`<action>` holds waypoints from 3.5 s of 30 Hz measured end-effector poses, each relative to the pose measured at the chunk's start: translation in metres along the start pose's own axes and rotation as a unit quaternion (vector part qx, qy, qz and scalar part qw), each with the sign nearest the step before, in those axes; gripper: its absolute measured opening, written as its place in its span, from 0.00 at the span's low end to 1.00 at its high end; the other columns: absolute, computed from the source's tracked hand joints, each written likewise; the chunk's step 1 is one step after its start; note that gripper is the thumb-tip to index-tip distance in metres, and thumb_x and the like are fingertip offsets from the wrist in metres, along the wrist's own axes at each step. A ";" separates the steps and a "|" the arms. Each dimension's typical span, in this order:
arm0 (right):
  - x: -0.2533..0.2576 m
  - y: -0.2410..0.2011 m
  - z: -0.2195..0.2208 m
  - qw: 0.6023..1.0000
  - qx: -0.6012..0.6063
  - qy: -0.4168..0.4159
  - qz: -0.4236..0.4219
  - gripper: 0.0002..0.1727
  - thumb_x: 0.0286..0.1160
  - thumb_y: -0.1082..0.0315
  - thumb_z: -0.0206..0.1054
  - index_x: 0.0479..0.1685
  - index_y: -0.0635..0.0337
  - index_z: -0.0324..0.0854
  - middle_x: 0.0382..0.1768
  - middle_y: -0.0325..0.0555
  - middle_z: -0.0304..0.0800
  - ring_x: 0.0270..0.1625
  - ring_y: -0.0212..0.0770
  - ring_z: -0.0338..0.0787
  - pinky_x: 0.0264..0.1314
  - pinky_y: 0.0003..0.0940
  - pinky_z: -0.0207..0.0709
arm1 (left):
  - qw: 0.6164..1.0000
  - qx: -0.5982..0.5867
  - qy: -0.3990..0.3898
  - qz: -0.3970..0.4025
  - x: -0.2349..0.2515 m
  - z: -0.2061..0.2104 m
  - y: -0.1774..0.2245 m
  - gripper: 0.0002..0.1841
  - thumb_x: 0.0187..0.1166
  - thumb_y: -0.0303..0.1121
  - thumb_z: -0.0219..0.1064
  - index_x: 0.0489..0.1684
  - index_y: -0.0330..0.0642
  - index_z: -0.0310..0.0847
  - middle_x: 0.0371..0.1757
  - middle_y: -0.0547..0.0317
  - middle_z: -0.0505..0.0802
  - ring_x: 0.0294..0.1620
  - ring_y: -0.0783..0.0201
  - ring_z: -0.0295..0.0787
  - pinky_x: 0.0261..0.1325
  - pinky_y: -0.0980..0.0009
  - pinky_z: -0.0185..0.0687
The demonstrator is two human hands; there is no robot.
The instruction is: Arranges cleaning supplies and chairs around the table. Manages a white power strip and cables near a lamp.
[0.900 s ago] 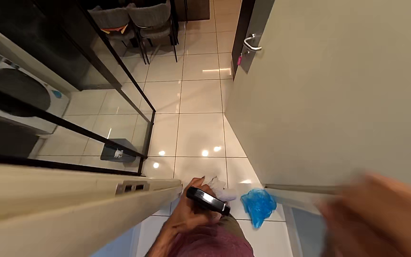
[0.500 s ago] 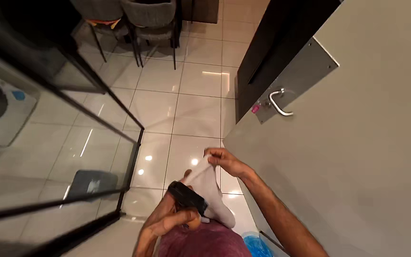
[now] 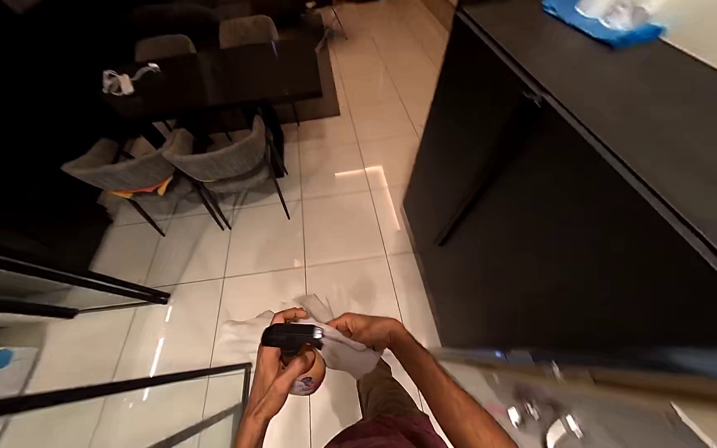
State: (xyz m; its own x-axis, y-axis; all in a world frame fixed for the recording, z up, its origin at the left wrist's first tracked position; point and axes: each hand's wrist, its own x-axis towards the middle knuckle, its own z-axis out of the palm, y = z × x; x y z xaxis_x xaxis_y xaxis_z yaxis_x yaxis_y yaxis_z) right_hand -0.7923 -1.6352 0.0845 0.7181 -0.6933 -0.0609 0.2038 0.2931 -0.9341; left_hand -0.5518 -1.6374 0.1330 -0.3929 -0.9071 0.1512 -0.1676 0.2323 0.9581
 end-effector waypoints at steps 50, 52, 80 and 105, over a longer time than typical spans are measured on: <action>0.433 -0.541 -1.414 0.834 0.202 0.510 0.065 0.37 0.89 0.42 0.21 0.54 0.50 0.78 0.39 0.40 0.94 0.45 0.37 0.93 0.47 0.40 0.90 | 0.764 -0.179 0.555 -0.277 1.567 0.105 -0.312 0.16 0.82 0.36 0.71 0.58 0.33 0.81 0.49 0.52 0.90 0.53 0.64 0.86 0.60 0.62 0.83; 0.437 -0.570 -1.466 0.826 0.196 0.523 0.077 0.36 0.89 0.42 0.22 0.55 0.49 0.78 0.40 0.39 0.94 0.46 0.37 0.93 0.48 0.41 0.90 | 0.749 -0.173 0.571 -0.288 1.631 0.108 -0.331 0.18 0.81 0.38 0.72 0.58 0.32 0.82 0.49 0.50 0.90 0.53 0.62 0.86 0.59 0.60 0.84; 0.928 -0.848 -2.113 0.947 0.140 0.195 0.212 0.42 0.87 0.41 0.14 0.51 0.49 0.79 0.37 0.41 0.95 0.43 0.35 0.94 0.46 0.36 0.90 | 0.332 0.045 0.819 -0.466 1.990 -0.017 -0.497 0.41 0.86 0.61 0.55 0.78 0.26 0.70 0.68 0.33 0.86 0.72 0.46 0.83 0.74 0.49 0.77; 1.618 -0.895 -2.283 0.904 -0.069 0.014 0.422 0.38 0.91 0.37 0.21 0.70 0.54 0.69 0.50 0.48 0.89 0.51 0.43 0.90 0.49 0.45 0.88 | 0.201 -0.421 0.763 -0.448 2.555 -0.123 -0.681 0.47 0.85 0.64 0.56 0.90 0.31 0.50 0.83 0.26 0.70 0.79 0.35 0.73 0.75 0.40 0.75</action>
State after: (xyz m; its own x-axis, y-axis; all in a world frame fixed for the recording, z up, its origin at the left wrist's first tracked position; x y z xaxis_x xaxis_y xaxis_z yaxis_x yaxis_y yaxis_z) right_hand -1.3319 -4.5223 0.0187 0.5621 -0.2779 -0.7790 -0.4954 0.6411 -0.5862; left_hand -1.3306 -4.1558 -0.1034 0.2971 0.3458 -0.8900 0.9112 0.1759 0.3725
